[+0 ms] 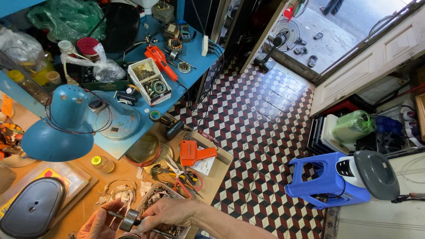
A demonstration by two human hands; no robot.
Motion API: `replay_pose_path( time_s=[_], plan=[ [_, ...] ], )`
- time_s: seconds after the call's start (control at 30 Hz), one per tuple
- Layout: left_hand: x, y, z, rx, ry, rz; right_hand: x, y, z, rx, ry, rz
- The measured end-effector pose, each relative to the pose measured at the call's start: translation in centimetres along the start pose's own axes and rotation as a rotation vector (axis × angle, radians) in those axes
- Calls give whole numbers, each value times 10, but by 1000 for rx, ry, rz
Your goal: The person disassembles a small electric motor, removes the rotor, and cleans the shaft and commutator with a cloth. The person then reassembles the motor components and rotates the shaft to check movement.
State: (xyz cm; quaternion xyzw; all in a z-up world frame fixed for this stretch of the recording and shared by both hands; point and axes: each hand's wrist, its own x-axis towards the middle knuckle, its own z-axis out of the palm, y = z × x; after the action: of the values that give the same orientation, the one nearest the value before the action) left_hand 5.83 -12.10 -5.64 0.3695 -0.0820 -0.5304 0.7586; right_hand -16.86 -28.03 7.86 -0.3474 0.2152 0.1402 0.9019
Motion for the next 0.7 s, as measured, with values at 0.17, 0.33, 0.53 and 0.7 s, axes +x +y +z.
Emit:
replay_pose_path(
  time_s=[0.17,0.33,0.53,0.7],
  plan=[
    [7,-12,-5,153,248,2,1,-6,0,-108,51,-25],
    [16,-24,-8,225,491,-8,-3,-12,11,-498,243,-74],
    [22,-21,-13,73,403,-79,3,-14,8,-409,141,-122],
    [13,-12,-23,33,275,-153,5,-14,2,-320,115,-88]
  ],
)
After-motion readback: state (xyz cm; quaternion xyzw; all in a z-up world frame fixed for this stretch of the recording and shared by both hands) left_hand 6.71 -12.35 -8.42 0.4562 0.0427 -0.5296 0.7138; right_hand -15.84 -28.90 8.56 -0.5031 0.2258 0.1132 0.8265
